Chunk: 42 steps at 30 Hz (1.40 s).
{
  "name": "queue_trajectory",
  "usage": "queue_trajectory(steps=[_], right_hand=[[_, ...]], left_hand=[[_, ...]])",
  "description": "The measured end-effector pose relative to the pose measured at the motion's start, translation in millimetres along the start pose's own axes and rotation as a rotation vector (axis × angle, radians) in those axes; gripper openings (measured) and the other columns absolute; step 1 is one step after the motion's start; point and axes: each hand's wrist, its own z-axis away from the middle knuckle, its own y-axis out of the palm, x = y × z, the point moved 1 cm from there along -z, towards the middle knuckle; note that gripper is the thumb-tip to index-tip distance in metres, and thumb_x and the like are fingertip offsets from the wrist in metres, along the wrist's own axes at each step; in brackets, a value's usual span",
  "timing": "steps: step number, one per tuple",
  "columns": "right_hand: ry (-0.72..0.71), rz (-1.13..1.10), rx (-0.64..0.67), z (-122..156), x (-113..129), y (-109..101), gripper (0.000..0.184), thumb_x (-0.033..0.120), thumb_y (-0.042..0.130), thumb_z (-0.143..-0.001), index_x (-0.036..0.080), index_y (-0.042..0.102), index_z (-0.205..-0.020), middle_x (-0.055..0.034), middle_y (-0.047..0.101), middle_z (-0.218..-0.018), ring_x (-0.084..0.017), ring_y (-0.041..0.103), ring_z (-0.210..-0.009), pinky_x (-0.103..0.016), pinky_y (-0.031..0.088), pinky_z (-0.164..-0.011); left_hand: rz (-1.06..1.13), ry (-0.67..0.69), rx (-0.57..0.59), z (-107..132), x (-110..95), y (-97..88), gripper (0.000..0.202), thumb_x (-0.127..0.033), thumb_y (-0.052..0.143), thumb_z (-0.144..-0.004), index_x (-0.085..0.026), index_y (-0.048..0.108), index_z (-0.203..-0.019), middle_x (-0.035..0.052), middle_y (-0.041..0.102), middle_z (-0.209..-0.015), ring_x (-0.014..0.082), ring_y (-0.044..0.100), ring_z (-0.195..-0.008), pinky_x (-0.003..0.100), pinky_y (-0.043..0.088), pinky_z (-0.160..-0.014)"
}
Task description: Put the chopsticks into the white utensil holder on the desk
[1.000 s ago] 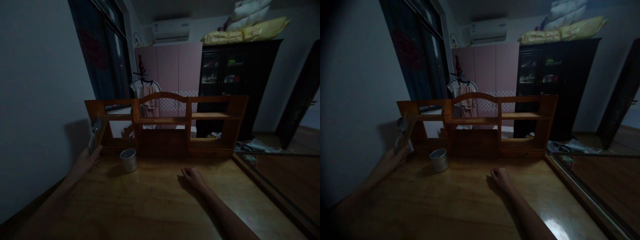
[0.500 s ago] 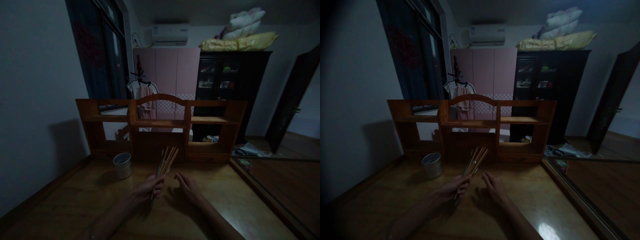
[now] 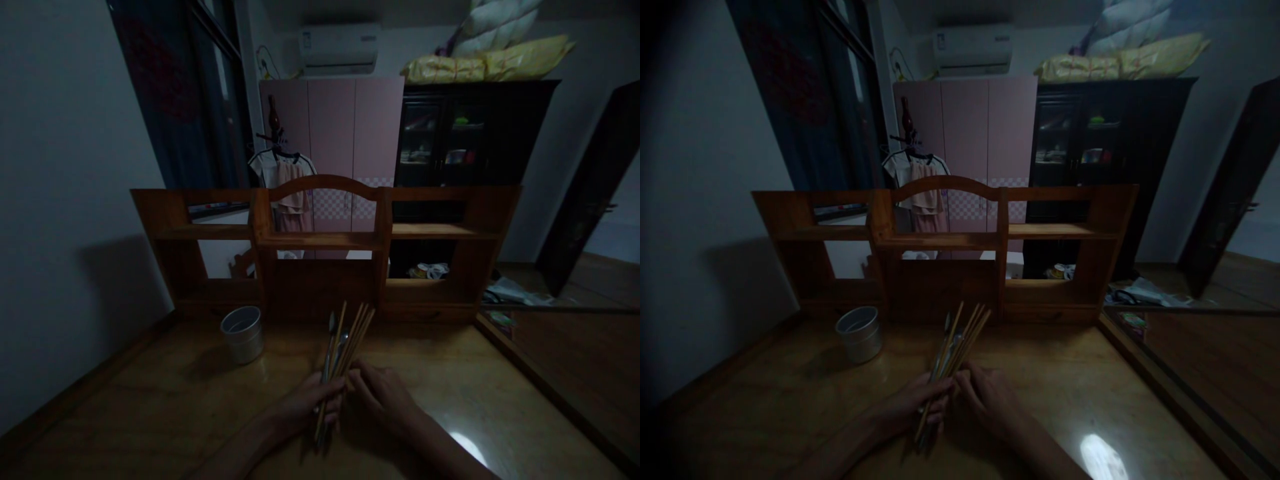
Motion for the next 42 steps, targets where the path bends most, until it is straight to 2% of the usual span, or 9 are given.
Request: queue_trajectory(steps=[4, 7, 17, 24, 29, 33, 38, 42], right_hand=[[-0.014, 0.041, 0.008, -0.1, -1.4, 1.0, 0.025, 0.037, 0.035, -0.103, 0.022, 0.053, -0.099, -0.0017, 0.066, -0.077, -0.017, 0.063, -0.066, -0.025, 0.040, -0.061], [-0.020, 0.047, 0.006, -0.3, -2.5, 2.4, 0.024, 0.037, 0.035, -0.103, 0.022, 0.052, -0.097, -0.0014, 0.066, -0.077, -0.016, 0.063, -0.067, -0.024, 0.039, -0.061], [0.005, 0.038, -0.003, -2.5, -2.4, 0.8, 0.026, 0.036, 0.035, -0.103, 0.022, 0.055, -0.093, -0.0016, 0.066, -0.078, -0.016, 0.064, -0.068, -0.024, 0.040, -0.062], [0.008, 0.053, -0.021, -2.2, -0.6, 0.3, 0.029, 0.037, 0.034, -0.104, 0.021, 0.056, -0.093, -0.0019, 0.066, -0.077, -0.016, 0.064, -0.069, -0.024, 0.039, -0.062], [0.014, 0.069, -0.026, -2.8, -1.1, 1.3, 0.031, 0.038, 0.034, -0.103, 0.021, 0.057, -0.090, -0.0024, 0.066, -0.077, -0.017, 0.065, -0.070, -0.025, 0.040, -0.063], [0.029, 0.087, -0.054, -4.1, -2.1, 2.4, 0.035, 0.039, 0.034, -0.103, 0.020, 0.059, -0.087, -0.0038, 0.066, -0.078, -0.018, 0.063, -0.072, -0.026, 0.041, -0.067], [0.039, 0.091, -0.073, -3.9, -1.6, 1.6, 0.036, 0.039, 0.036, -0.103, 0.019, 0.063, -0.089, -0.0051, 0.068, -0.080, -0.018, 0.064, -0.076, -0.027, 0.041, -0.070], [0.068, 0.086, -0.096, -4.4, -2.1, 0.6, 0.041, 0.040, 0.036, -0.103, 0.019, 0.065, -0.083, -0.0047, 0.069, -0.077, -0.017, 0.064, -0.072, -0.026, 0.041, -0.068]], left_hand=[[0.008, 0.026, 0.022, 0.3, 1.8, -0.9, 0.027, -0.042, 0.063, -0.086, -0.016, 0.057, -0.088, -0.0075, 0.048, -0.055, 0.0066, 0.047, -0.046, 0.026, 0.050, -0.061], [-0.002, 0.038, 0.021, 0.9, 3.3, -2.5, 0.027, -0.040, 0.064, -0.086, -0.014, 0.057, -0.091, -0.0043, 0.054, -0.058, 0.0083, 0.052, -0.049, 0.027, 0.050, -0.061], [-0.062, 0.055, 0.014, 4.2, 0.9, 1.0, 0.029, -0.040, 0.060, -0.089, -0.013, 0.058, -0.101, -0.0002, 0.062, -0.064, 0.0116, 0.059, -0.054, 0.035, 0.054, -0.069], [-0.087, 0.042, -0.002, 3.0, 3.5, -1.7, 0.030, -0.044, 0.057, -0.090, -0.015, 0.056, -0.097, 0.0019, 0.065, -0.068, 0.0132, 0.063, -0.057, 0.029, 0.053, -0.061], [-0.090, 0.041, -0.012, 3.8, 0.2, 1.3, 0.031, -0.044, 0.052, -0.093, -0.013, 0.058, -0.096, 0.0037, 0.068, -0.068, 0.0130, 0.065, -0.058, 0.026, 0.051, -0.062], [-0.088, 0.032, -0.015, 1.8, 0.4, 0.7, 0.029, -0.040, 0.054, -0.092, -0.013, 0.058, -0.100, 0.0079, 0.073, -0.072, 0.0152, 0.068, -0.060, 0.025, 0.050, -0.059], [-0.082, 0.007, -0.019, 1.9, -0.1, -0.6, 0.036, -0.038, 0.058, -0.088, -0.009, 0.059, -0.110, 0.0163, 0.077, -0.087, 0.0165, 0.070, -0.061, 0.026, 0.052, -0.059], [-0.094, -0.016, -0.048, 4.1, -1.7, 0.8, 0.033, -0.036, 0.062, -0.084, -0.007, 0.066, -0.099, 0.0177, 0.076, -0.090, 0.0178, 0.070, -0.060, 0.027, 0.054, -0.056]])
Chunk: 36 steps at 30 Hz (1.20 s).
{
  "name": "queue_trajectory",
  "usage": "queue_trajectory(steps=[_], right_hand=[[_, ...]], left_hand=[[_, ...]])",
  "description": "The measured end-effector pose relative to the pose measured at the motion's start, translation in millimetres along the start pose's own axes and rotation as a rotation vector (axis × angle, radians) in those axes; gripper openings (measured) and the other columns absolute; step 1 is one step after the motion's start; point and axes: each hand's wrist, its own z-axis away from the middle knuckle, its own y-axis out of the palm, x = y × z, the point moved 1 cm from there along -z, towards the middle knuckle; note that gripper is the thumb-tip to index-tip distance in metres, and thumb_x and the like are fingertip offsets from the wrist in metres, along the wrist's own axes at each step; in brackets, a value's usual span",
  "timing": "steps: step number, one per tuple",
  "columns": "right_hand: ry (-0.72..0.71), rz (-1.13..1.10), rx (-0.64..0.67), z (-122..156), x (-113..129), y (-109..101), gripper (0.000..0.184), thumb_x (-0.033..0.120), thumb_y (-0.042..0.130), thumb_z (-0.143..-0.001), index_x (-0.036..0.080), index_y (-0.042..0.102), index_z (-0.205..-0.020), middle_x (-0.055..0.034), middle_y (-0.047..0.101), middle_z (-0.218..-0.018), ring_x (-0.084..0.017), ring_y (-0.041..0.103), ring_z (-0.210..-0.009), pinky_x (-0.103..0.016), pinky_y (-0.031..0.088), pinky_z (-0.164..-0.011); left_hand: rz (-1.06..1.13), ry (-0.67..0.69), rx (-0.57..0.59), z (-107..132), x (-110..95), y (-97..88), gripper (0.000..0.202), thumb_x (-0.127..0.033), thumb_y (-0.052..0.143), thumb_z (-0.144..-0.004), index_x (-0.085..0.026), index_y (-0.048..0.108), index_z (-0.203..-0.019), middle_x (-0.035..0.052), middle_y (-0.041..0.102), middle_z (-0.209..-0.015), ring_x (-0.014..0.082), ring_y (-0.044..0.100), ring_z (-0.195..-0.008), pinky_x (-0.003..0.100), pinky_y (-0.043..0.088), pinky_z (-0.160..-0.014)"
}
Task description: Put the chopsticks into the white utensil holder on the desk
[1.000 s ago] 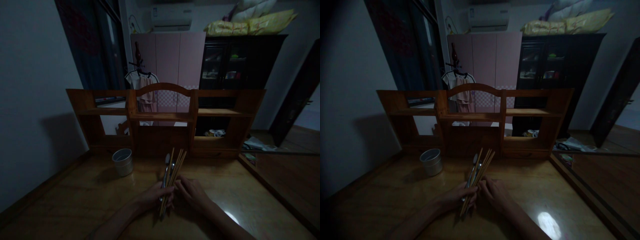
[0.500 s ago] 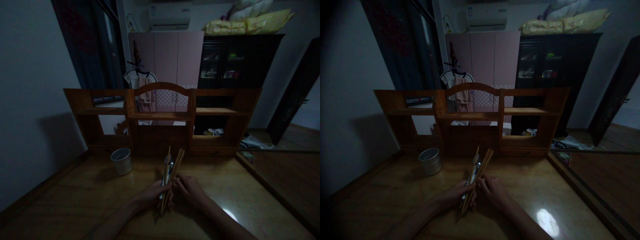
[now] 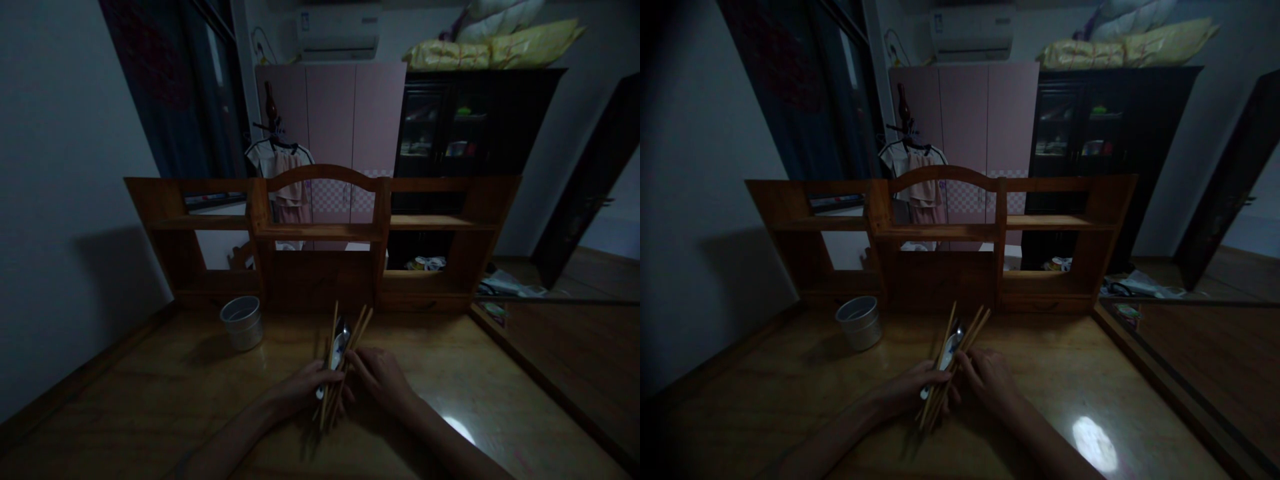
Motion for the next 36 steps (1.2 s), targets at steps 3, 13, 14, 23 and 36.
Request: queue_trajectory(steps=[3, 13, 14, 23, 36], right_hand=[[0.050, 0.009, -0.040, -1, -2, 0, 0.046, 0.044, 0.036, -0.102, 0.018, 0.065, -0.078, -0.0046, 0.068, -0.073, -0.017, 0.062, -0.066, -0.026, 0.040, -0.062], [0.105, 0.033, -0.089, -4, -4, -2, 0.039, 0.046, 0.046, -0.097, 0.018, 0.064, -0.077, -0.0034, 0.067, -0.071, -0.017, 0.061, -0.065, -0.026, 0.038, -0.060], [0.097, 0.031, -0.084, -5, -3, -2, 0.037, 0.045, 0.047, -0.097, 0.018, 0.064, -0.078, -0.0032, 0.067, -0.072, -0.017, 0.061, -0.066, -0.026, 0.038, -0.060], [0.084, 0.044, -0.059, -4, -4, 2, 0.034, 0.042, 0.051, -0.095, 0.017, 0.064, -0.076, -0.0038, 0.064, -0.074, -0.018, 0.059, -0.069, -0.027, 0.038, -0.062], [0.036, 0.028, 0.005, -2, 6, 4, 0.024, 0.036, 0.053, -0.093, 0.019, 0.062, -0.080, -0.0029, 0.064, -0.079, -0.017, 0.059, -0.074, -0.026, 0.040, -0.066]], left_hand=[[-0.020, 0.016, -0.049, 0, 1, 1.1, 0.030, -0.035, 0.065, -0.081, -0.006, 0.070, -0.089, 0.0153, 0.076, -0.080, 0.0164, 0.069, -0.057, 0.025, 0.053, -0.053], [-0.047, 0.028, -0.178, -4, 5, 4.6, 0.036, -0.040, 0.075, -0.074, -0.010, 0.065, -0.090, 0.0056, 0.071, -0.069, 0.0160, 0.068, -0.055, 0.024, 0.053, -0.053], [-0.050, 0.028, -0.191, -4, 5, 5.3, 0.037, -0.042, 0.073, -0.075, -0.010, 0.065, -0.090, 0.0057, 0.071, -0.070, 0.0160, 0.069, -0.055, 0.024, 0.054, -0.052], [-0.104, 0.023, -0.262, -5, 10, 12.2, 0.035, -0.043, 0.058, -0.084, -0.014, 0.052, -0.102, 0.0072, 0.071, -0.061, 0.0211, 0.067, -0.046, 0.033, 0.055, -0.046], [-0.562, 0.374, -0.424, 3, 11, 14.3, 0.081, -0.019, 0.067, -0.076, -0.022, 0.028, -0.148, 0.0112, 0.047, -0.147, 0.0262, 0.046, -0.133, 0.039, 0.035, -0.111]])
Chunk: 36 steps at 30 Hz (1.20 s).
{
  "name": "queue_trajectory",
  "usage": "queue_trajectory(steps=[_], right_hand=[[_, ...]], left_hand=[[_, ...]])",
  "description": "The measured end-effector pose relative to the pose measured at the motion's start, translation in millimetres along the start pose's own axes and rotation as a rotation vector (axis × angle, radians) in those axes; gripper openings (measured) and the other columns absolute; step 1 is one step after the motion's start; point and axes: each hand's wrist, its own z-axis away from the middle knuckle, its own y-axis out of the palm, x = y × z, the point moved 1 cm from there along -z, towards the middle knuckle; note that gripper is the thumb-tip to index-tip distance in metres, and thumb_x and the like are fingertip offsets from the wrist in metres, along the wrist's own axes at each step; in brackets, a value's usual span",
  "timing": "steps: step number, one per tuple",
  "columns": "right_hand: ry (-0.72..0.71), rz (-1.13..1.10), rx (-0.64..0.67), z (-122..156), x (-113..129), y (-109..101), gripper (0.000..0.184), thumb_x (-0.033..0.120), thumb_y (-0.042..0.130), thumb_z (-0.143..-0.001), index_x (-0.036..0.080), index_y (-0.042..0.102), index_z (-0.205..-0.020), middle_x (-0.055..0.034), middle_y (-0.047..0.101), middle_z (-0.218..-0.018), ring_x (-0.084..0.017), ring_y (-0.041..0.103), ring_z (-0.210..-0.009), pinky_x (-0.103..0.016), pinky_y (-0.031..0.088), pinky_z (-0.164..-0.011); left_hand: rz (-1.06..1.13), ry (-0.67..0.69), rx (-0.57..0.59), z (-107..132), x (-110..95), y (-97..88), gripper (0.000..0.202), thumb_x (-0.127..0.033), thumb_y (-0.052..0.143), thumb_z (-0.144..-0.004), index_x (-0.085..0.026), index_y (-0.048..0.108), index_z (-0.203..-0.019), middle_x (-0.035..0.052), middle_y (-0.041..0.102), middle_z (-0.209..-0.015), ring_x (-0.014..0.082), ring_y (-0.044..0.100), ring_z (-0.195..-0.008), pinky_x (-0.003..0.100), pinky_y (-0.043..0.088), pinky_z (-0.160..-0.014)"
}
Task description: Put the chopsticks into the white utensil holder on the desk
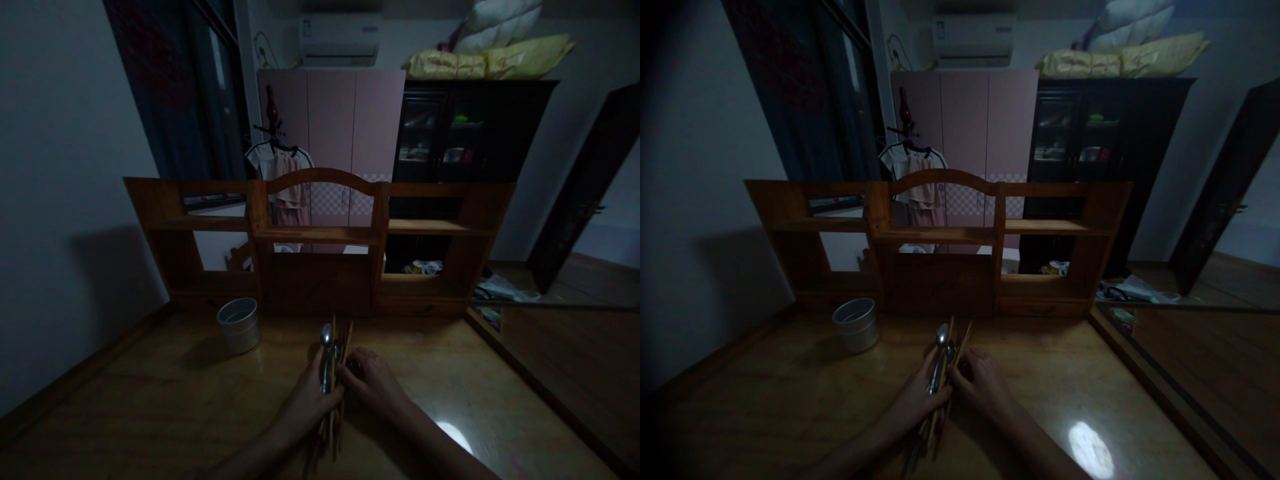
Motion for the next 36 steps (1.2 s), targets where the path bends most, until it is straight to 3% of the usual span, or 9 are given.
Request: queue_trajectory(steps=[4, 11, 16, 19, 23, 30, 36], right_hand=[[0.004, 0.002, 0.005, 0, -2, 2, 0.024, 0.036, 0.052, -0.094, 0.018, 0.062, -0.080, -0.0036, 0.064, -0.080, -0.018, 0.059, -0.076, -0.026, 0.040, -0.067], [0.016, 0.000, -0.002, 0, -4, 1, 0.019, 0.032, 0.053, -0.092, 0.018, 0.064, -0.085, -0.0052, 0.065, -0.085, -0.019, 0.059, -0.080, -0.027, 0.042, -0.070], [0.031, 0.007, -0.016, -1, -7, 1, 0.019, 0.031, 0.053, -0.092, 0.018, 0.064, -0.085, -0.0046, 0.065, -0.083, -0.018, 0.059, -0.077, -0.026, 0.041, -0.068], [0.039, 0.014, -0.028, -1, -10, 2, 0.018, 0.031, 0.053, -0.091, 0.018, 0.062, -0.083, -0.0041, 0.064, -0.082, -0.018, 0.059, -0.076, -0.026, 0.040, -0.067], [0.047, 0.012, -0.037, -1, -12, 2, 0.017, 0.031, 0.054, -0.091, 0.018, 0.060, -0.081, -0.0038, 0.063, -0.081, -0.018, 0.058, -0.074, -0.026, 0.040, -0.066], [0.060, 0.001, -0.051, -2, -17, 3, 0.019, 0.028, 0.048, -0.094, 0.018, 0.059, -0.081, -0.0042, 0.064, -0.079, -0.017, 0.059, -0.072, -0.025, 0.040, -0.064], [0.090, -0.012, -0.068, -2, -19, 2, 0.020, 0.028, 0.046, -0.095, 0.018, 0.061, -0.084, -0.0054, 0.066, -0.081, -0.019, 0.061, -0.074, -0.026, 0.041, -0.065]], left_hand=[[-0.102, -0.002, 0.002, 2, -3, 1.5, 0.084, -0.019, 0.065, -0.076, -0.020, 0.026, -0.150, 0.0121, 0.037, -0.155, 0.0278, 0.037, -0.140, 0.040, 0.028, -0.116], [-0.225, -0.029, -0.023, 7, -7, 2.4, 0.076, -0.023, 0.057, -0.082, -0.022, 0.026, -0.151, 0.0113, 0.047, -0.148, 0.0264, 0.049, -0.131, 0.033, 0.036, -0.108], [-0.359, -0.045, -0.044, 9, -8, -0.3, 0.066, -0.033, 0.053, -0.086, -0.025, 0.034, -0.149, 0.0109, 0.072, -0.116, 0.0290, 0.067, -0.106, 0.033, 0.046, -0.090], [-0.412, -0.055, -0.078, 12, -10, -1.9, 0.058, -0.040, 0.054, -0.086, -0.026, 0.047, -0.142, 0.0111, 0.075, -0.105, 0.0303, 0.069, -0.097, 0.033, 0.046, -0.084], [-0.484, -0.071, -0.102, 13, -11, -1.2, 0.055, -0.044, 0.053, -0.086, -0.026, 0.052, -0.138, 0.0109, 0.077, -0.095, 0.0302, 0.070, -0.085, 0.032, 0.044, -0.075], [-0.647, -0.069, -0.078, 16, -16, -1.6, 0.057, -0.046, 0.053, -0.087, -0.031, 0.046, -0.141, 0.0087, 0.077, -0.085, 0.0295, 0.071, -0.075, 0.033, 0.043, -0.070], [-0.711, -0.152, -0.018, 18, -29, -0.1, 0.059, -0.037, 0.045, -0.091, -0.029, 0.031, -0.148, 0.0072, 0.076, -0.099, 0.0255, 0.072, -0.088, 0.028, 0.048, -0.075]])
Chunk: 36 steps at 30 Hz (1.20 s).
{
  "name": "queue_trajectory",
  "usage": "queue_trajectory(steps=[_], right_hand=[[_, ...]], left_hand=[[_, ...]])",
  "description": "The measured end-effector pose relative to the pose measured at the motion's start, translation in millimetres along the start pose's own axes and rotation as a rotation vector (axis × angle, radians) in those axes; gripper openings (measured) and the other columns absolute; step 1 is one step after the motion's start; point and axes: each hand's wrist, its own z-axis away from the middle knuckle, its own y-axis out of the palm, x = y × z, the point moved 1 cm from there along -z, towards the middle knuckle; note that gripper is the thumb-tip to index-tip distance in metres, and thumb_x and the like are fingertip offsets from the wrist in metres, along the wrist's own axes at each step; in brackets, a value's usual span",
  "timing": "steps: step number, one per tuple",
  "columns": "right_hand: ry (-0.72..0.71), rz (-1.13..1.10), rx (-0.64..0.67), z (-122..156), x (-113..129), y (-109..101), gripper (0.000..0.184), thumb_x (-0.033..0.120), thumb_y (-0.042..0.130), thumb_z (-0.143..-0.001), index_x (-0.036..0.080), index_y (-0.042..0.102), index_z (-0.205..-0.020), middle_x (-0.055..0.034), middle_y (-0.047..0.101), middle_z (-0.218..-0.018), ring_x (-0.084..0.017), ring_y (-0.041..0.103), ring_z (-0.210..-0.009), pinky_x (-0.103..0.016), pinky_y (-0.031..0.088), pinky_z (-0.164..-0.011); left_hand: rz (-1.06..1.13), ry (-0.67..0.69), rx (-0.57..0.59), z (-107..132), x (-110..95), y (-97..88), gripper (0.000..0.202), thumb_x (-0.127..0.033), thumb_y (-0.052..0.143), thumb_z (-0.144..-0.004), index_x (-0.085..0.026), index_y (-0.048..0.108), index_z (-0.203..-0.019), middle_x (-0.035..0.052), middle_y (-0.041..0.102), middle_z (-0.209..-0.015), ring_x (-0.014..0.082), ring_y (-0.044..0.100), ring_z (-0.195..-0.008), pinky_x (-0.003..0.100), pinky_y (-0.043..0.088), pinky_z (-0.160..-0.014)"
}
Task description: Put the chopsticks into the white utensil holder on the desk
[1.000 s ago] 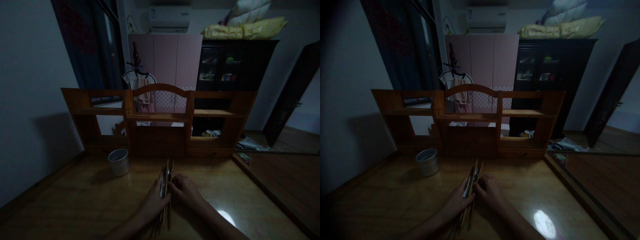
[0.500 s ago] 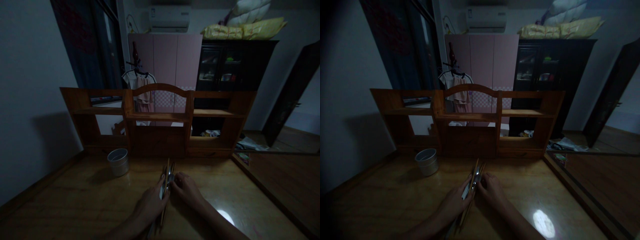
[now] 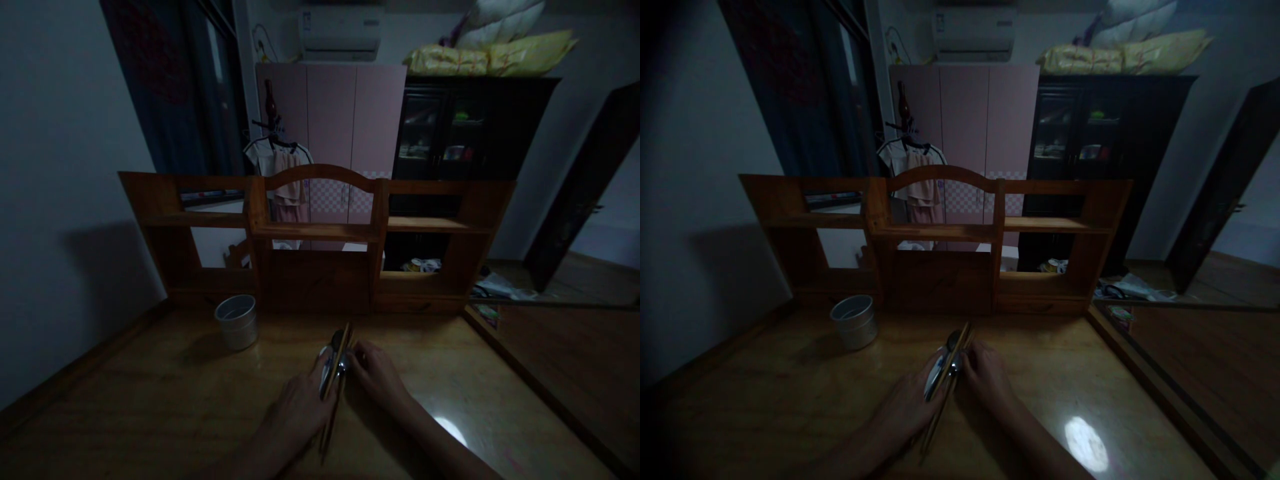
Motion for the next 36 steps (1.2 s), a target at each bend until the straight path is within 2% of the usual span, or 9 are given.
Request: queue_trajectory(steps=[6, 10, 16, 21, 24, 28, 30, 33, 36], right_hand=[[0.002, -0.022, 0.013, 0, 3, -2, 0.026, 0.030, 0.044, -0.096, 0.017, 0.064, -0.086, -0.0064, 0.068, -0.081, -0.020, 0.063, -0.075, -0.027, 0.043, -0.067], [-0.036, -0.039, 0.040, 0, 4, -4, 0.025, 0.021, 0.041, -0.096, 0.017, 0.066, -0.094, -0.0077, 0.069, -0.088, -0.021, 0.065, -0.084, -0.029, 0.046, -0.076], [-0.118, -0.055, 0.101, -1, -2, -1, 0.039, 0.008, 0.041, -0.091, 0.018, 0.063, -0.121, -0.0108, 0.065, -0.112, -0.022, 0.062, -0.103, -0.032, 0.047, -0.091], [-0.178, -0.052, 0.115, -2, -2, 2, 0.039, 0.010, 0.042, -0.093, 0.021, 0.063, -0.125, -0.0103, 0.061, -0.114, -0.021, 0.060, -0.104, -0.031, 0.048, -0.091], [-0.197, -0.037, 0.113, -2, 0, -1, 0.037, 0.012, 0.043, -0.094, 0.023, 0.063, -0.124, -0.0094, 0.059, -0.114, -0.021, 0.058, -0.104, -0.032, 0.047, -0.092], [-0.203, -0.003, 0.115, 0, 0, -2, 0.036, 0.014, 0.044, -0.095, 0.025, 0.063, -0.124, -0.0093, 0.057, -0.115, -0.022, 0.056, -0.105, -0.035, 0.046, -0.093], [-0.209, 0.015, 0.120, 0, 0, -1, 0.041, 0.014, 0.047, -0.094, 0.027, 0.059, -0.131, -0.0099, 0.055, -0.121, -0.024, 0.052, -0.112, -0.040, 0.043, -0.097], [-0.222, 0.074, 0.150, 2, -1, 1, 0.049, 0.015, 0.048, -0.094, 0.032, 0.049, -0.140, -0.0101, 0.049, -0.134, -0.027, 0.044, -0.125, -0.045, 0.037, -0.104], [-0.227, 0.139, 0.187, 4, -1, 2, 0.049, 0.021, 0.045, -0.097, 0.033, 0.042, -0.145, -0.0100, 0.044, -0.142, -0.027, 0.038, -0.131, -0.048, 0.034, -0.107]], left_hand=[[-0.010, 0.024, 0.005, -1, -2, 1.0, 0.058, -0.031, 0.044, -0.090, -0.028, 0.032, -0.147, 0.0066, 0.076, -0.099, 0.0239, 0.073, -0.088, 0.028, 0.050, -0.076], [-0.017, 0.031, -0.013, -4, 2, 3.7, 0.062, -0.033, 0.045, -0.090, -0.026, 0.029, -0.149, 0.0079, 0.076, -0.100, 0.0252, 0.073, -0.089, 0.030, 0.050, -0.076], [-0.265, 0.030, -0.005, -3, 3, 6.6, 0.058, -0.043, 0.039, -0.093, -0.026, 0.035, -0.148, 0.0102, 0.077, -0.087, 0.0302, 0.073, -0.077, 0.035, 0.050, -0.065], [-0.417, 0.048, -0.031, -2, 3, 5.6, 0.063, -0.050, 0.036, -0.092, -0.023, 0.033, -0.149, 0.0130, 0.077, -0.081, 0.0362, 0.072, -0.075, 0.044, 0.051, -0.067], [-0.387, 0.050, -0.057, -3, 5, 4.4, 0.061, -0.045, 0.038, -0.091, -0.024, 0.032, -0.148, 0.0123, 0.075, -0.096, 0.0340, 0.072, -0.084, 0.045, 0.052, -0.075], [-0.353, 0.045, -0.104, -4, 4, 1.7, 0.055, -0.034, 0.045, -0.085, -0.030, 0.042, -0.140, 0.0125, 0.057, -0.127, 0.0306, 0.067, -0.097, 0.043, 0.053, -0.078], [-0.313, 0.062, -0.121, -3, 3, 0.8, 0.053, -0.030, 0.046, -0.083, -0.032, 0.046, -0.136, 0.0111, 0.051, -0.130, 0.0291, 0.065, -0.102, 0.041, 0.053, -0.079], [-0.230, 0.108, -0.171, -4, 5, 1.3, 0.054, -0.025, 0.049, -0.081, -0.034, 0.046, -0.134, 0.0073, 0.043, -0.138, 0.0270, 0.057, -0.116, 0.038, 0.052, -0.089], [-0.185, 0.127, -0.206, -7, 10, 3.3, 0.058, -0.024, 0.051, -0.079, -0.035, 0.044, -0.135, 0.0059, 0.038, -0.142, 0.0264, 0.048, -0.126, 0.036, 0.048, -0.097]])
